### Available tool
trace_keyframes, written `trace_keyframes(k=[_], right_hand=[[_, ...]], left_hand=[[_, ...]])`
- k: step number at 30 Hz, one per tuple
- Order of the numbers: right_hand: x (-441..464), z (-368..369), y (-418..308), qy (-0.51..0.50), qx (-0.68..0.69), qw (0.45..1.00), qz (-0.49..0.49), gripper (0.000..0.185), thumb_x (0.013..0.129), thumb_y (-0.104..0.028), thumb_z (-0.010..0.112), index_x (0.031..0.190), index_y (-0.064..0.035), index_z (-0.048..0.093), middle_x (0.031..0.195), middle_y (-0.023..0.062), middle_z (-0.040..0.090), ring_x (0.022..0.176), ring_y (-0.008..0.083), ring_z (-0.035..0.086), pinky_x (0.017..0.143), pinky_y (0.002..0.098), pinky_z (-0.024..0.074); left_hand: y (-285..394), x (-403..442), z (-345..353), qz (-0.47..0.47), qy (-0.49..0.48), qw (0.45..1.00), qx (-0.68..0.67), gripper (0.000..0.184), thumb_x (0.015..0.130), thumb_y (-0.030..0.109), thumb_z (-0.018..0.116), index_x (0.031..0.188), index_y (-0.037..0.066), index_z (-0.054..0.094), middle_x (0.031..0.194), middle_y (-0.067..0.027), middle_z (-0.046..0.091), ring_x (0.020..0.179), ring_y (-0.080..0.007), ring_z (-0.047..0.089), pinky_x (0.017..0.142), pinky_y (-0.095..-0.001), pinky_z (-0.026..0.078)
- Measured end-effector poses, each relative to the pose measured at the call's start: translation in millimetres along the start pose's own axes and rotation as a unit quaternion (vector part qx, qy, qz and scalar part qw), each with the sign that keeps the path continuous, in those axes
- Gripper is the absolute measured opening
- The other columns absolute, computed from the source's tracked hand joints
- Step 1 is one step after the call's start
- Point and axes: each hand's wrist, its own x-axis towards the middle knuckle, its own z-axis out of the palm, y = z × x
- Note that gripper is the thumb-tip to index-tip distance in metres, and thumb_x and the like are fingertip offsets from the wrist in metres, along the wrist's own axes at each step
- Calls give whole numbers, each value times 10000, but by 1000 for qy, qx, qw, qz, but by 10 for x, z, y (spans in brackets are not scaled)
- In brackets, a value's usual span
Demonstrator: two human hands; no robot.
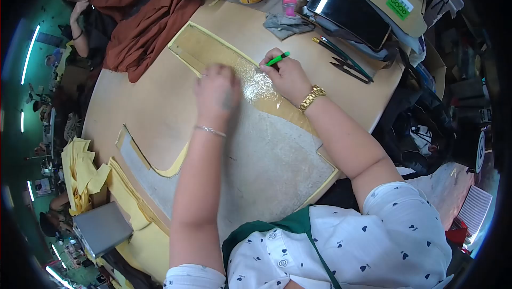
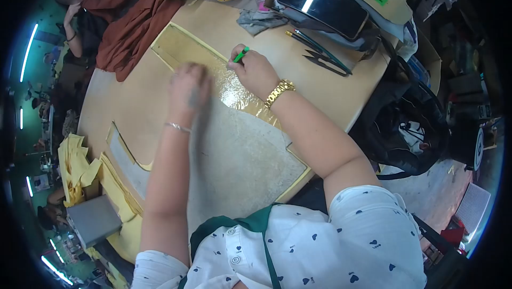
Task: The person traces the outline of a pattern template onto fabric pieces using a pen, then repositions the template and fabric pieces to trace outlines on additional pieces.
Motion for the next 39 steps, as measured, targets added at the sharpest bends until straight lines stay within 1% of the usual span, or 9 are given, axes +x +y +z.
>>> trace_keyframes(k=[1, 6, 8, 15, 18, 22, 26, 29, 39], right_hand=[[1, 10, 16, 6, 4, 1000, -4, 145, 764, -159, 545, 815, -34, 491, 712, 167, 574, 715, 331, 556, 644, 375, 442], [-15, 21, 83, 19, -19, 997, -76, 149, 767, -159, 538, 849, -48, 482, 692, 166, 559, 682, 350, 541, 615, 425, 420], [-214, -186, -54, -22, -71, 997, -20, 142, 769, -160, 539, 842, -50, 486, 707, 167, 560, 689, 346, 544, 623, 420, 423], [-811, -687, 11, -53, -68, 996, -13, 150, 783, -177, 562, 821, -51, 490, 697, 133, 561, 663, 278, 579, 602, 329, 445], [-249, -328, 4, -47, -116, 992, -13, 212, 768, -206, 566, 868, -31, 499, 717, 180, 567, 690, 329, 571, 610, 374, 447], [373, 69, -29, -68, -117, 990, -51, 290, 778, -196, 533, 1004, -26, 468, 776, 209, 574, 755, 363, 555, 658, 436, 430], [-259, -333, -168, -83, -187, 979, -18, 247, 776, -203, 546, 935, -24, 483, 762, 191, 577, 733, 348, 566, 638, 408, 443], [-1099, -875, 27, -60, -103, 992, -38, 187, 784, -199, 552, 856, -30, 514, 729, 165, 574, 692, 313, 575, 605, 357, 450], [-365, -324, -61, -48, -147, 987, -39, 248, 771, -208, 539, 915, -16, 478, 742, 198, 575, 716, 372, 548, 649, 423, 440]], left_hand=[[262, -113, -127, -3, -79, 997, -21, 671, 684, 468, 614, 1194, 79, 419, 1233, -119, 397, 1124, -312, 384, 919, -531, 280], [663, -350, -95, 5, -65, 998, 15, 880, 555, 511, 697, 1184, -22, 389, 1246, -170, 366, 1139, -322, 367, 906, -539, 296], [655, -319, -95, -4, -79, 997, 24, 937, 529, 540, 693, 1203, -22, 364, 1286, -170, 340, 1165, -284, 368, 920, -526, 300], [712, -289, -133, -25, -92, 995, 29, 914, 518, 520, 710, 1180, -24, 392, 1237, -160, 395, 1143, -282, 392, 914, -482, 330], [718, -242, -172, -34, -148, 988, -4, 926, 528, 518, 719, 1205, -17, 385, 1262, -152, 361, 1169, -326, 341, 929, -523, 295], [699, -255, -128, -18, -106, 994, 28, 856, 520, 516, 714, 1123, -24, 437, 1166, -160, 441, 1089, -288, 437, 858, -423, 400], [697, -267, -137, -14, -100, 995, 5, 827, 524, 510, 716, 1093, -35, 462, 1109, -160, 472, 1054, -299, 460, 852, -390, 410], [693, -240, -123, -42, -138, 990, 3, 860, 549, 520, 708, 1184, 10, 430, 1231, -113, 398, 1134, -285, 385, 908, -488, 335], [633, -193, 16, -20, -126, 992, 2, 805, 561, 529, 693, 1112, -15, 473, 1193, -142, 420, 1090, -306, 425, 867, -438, 384]])
